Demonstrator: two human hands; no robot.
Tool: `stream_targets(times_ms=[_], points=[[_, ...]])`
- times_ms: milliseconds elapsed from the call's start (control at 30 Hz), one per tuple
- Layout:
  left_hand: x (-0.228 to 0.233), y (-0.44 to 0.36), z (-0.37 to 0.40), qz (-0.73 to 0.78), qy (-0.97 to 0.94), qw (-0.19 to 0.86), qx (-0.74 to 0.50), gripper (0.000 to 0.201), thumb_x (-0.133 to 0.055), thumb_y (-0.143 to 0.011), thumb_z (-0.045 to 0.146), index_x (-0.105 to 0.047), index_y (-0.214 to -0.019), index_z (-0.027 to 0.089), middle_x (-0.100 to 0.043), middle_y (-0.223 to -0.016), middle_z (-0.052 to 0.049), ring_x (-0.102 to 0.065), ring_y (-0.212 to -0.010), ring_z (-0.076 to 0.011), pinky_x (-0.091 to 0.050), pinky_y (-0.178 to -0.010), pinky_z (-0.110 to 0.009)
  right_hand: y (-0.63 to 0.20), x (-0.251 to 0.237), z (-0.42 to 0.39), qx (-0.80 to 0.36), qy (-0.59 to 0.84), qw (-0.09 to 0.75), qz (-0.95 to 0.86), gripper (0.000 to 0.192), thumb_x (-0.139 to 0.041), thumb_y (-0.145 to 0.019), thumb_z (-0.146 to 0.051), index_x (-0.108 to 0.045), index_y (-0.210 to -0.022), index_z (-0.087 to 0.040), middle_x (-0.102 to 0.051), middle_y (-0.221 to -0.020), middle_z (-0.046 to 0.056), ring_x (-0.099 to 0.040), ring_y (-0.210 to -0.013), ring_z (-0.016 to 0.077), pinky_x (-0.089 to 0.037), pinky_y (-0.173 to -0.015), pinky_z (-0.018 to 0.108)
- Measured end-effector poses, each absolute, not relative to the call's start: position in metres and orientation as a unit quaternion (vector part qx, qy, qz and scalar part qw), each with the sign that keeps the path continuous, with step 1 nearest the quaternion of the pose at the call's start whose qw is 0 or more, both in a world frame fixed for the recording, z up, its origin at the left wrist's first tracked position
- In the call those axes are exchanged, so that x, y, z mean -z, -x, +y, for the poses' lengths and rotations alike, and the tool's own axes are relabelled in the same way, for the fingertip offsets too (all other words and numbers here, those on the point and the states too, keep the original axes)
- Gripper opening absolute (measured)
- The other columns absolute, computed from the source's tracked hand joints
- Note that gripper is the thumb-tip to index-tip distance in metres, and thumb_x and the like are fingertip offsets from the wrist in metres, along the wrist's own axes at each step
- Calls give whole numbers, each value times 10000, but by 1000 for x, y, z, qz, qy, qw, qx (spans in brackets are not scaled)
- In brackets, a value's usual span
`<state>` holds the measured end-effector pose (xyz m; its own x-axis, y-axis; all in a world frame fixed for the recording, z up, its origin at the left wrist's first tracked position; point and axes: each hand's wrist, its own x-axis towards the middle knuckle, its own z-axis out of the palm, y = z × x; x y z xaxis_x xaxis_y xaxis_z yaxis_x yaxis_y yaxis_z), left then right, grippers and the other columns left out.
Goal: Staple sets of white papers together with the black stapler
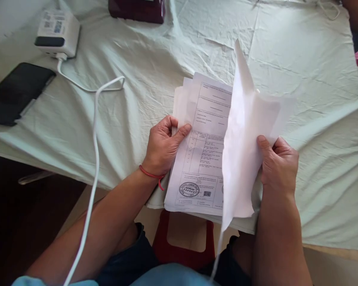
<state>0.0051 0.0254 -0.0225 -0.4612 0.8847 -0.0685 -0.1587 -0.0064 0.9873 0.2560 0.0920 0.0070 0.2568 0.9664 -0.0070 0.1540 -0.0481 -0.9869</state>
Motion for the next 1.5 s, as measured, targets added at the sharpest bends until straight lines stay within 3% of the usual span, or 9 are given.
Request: stream_targets(times_ms=[133,433,567,733,833,1033,1100,1300,1500], points=[[22,-4,25,568,-319,419,-633,421,-864,-853,466,-522,-770,235,-486,-696,38,-412,-644,-126,-381,-596,-272,-260,3,96,-396,580,544,-460,228,-990,-622,-297,-821,-734,-193,-791,-775,-15,-629,-684,81,-552,-677,205],[25,-6,26,566,-326,392,-648,475,-895,-847,526,-532,-776,228,-477,-720,48,-407,-668,-120,-368,-627,-274,-258,-1,96,-382,595,544,-453,307,-1026,-580,-336,-804,-729,-183,-768,-733,-6,-596,-609,88,-530,-552,212],[27,-6,27,550,-339,365,-670,317,-779,-966,398,-578,-799,218,-476,-742,43,-403,-681,-115,-363,-682,-288,-257,-3,95,-378,600,540,-454,309,-1025,-567,-337,-814,-732,-183,-785,-754,7,-611,-623,95,-541,-551,216],[29,-7,27,569,-346,333,-668,214,-806,-941,257,-602,-881,231,-470,-713,56,-406,-643,-115,-353,-643,-292,-256,-5,94,-375,604,542,-448,290,-1013,-560,-318,-823,-733,-184,-787,-759,6,-609,-626,88,-534,-555,207],[32,-10,28,555,-321,349,-684,325,-850,-922,233,-561,-1065,270,-497,-713,78,-486,-622,-119,-399,-629,-282,-255,-6,93,-370,610,539,-448,279,-1008,-565,-311,-823,-730,-183,-774,-744,1,-593,-612,84,-522,-539,203],[33,-8,28,540,-247,400,-698,748,-982,-816,353,-477,-1365,298,-716,-823,62,-700,-695,-165,-562,-691,-322,-255,-7,93,-364,613,536,-452,276,-1005,-563,-316,-819,-716,-182,-756,-723,1,-574,-595,81,-504,-512,200],[29,-7,27,520,-233,433,-698,769,-1020,-757,431,-542,-1340,277,-792,-913,19,-763,-780,-199,-614,-741,-349,-255,-6,93,-363,613,536,-454,277,-1005,-563,-316,-817,-714,-181,-761,-730,6,-579,-599,84,-509,-515,203],[20,-6,24,476,-290,488,-672,444,-977,-793,528,-781,-1016,198,-859,-1099,-64,-808,-1105,-303,-648,-1027,-440,-256,-5,94,-365,610,535,-456,299,-1010,-571,-336,-817,-734,-177,-773,-757,19,-596,-614,96,-524,-533,216],[19,-7,24,492,-305,475,-663,382,-930,-849,521,-830,-1040,205,-869,-1142,-72,-798,-1195,-320,-629,-1111,-456,-256,-7,93,-350,616,539,-455,294,-983,-614,-357,-791,-738,-172,-740,-730,3,-564,-598,86,-492,-542,217]])
